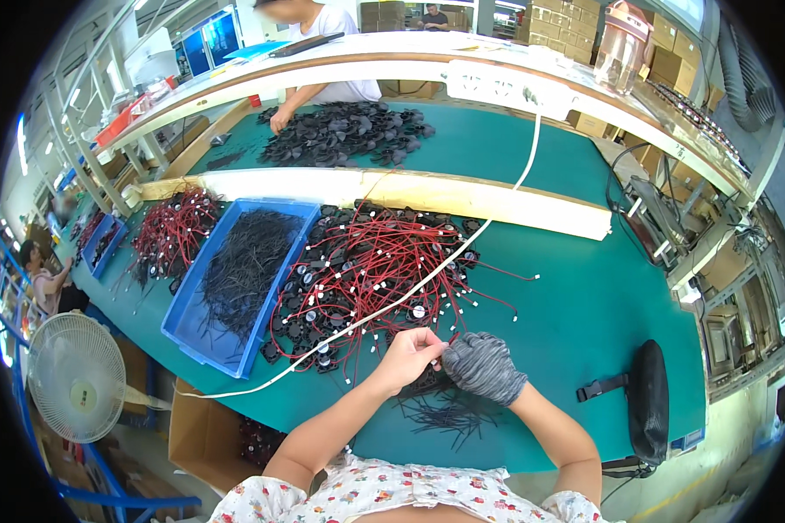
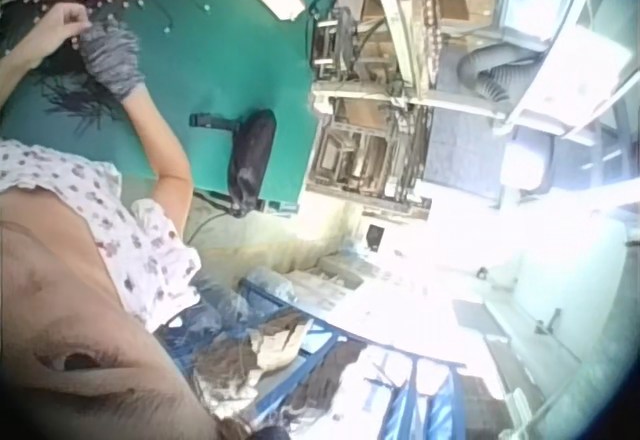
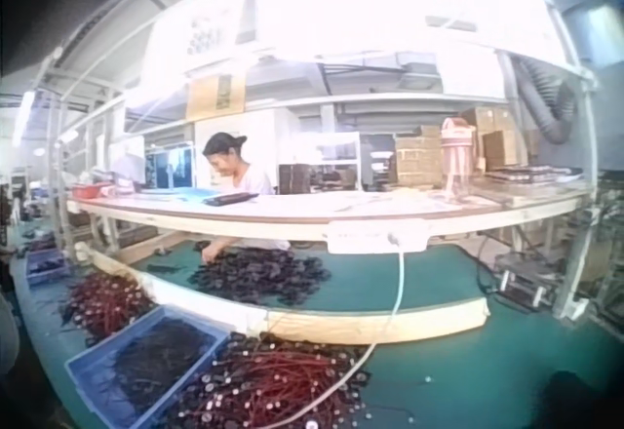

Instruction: The person inserts red wires into small black plastic components at a factory workstation. They handle the components and wires by hand, repeatedly picking up a wire, inserting it into the component, and placing the finished unit on the table.

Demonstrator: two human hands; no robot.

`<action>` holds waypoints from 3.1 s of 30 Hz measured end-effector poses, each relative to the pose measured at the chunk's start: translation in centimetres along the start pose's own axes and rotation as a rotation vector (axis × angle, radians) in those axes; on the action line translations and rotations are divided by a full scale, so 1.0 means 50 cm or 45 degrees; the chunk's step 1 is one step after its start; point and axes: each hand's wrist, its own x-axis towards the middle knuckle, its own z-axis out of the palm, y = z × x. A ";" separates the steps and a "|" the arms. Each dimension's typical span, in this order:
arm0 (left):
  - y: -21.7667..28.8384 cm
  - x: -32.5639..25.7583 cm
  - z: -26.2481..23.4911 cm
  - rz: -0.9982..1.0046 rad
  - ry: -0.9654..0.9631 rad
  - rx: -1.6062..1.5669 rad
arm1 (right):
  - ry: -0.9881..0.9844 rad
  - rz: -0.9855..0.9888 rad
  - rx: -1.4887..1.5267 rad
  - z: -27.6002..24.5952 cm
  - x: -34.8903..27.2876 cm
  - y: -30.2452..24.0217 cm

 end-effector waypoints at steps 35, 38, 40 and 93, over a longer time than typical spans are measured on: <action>0.009 0.001 -0.010 -0.262 -0.233 -0.530 | 0.079 0.487 1.692 -0.004 -0.002 0.050; 0.011 0.000 -0.009 -0.320 -0.292 -0.602 | 0.015 0.542 1.715 -0.015 -0.005 0.048; 0.008 -0.004 -0.013 -0.366 -0.345 -0.635 | -0.015 0.572 1.721 -0.025 -0.006 0.044; 0.122 -0.143 -0.050 0.639 0.232 1.061 | -0.102 0.737 1.999 -0.011 0.093 0.002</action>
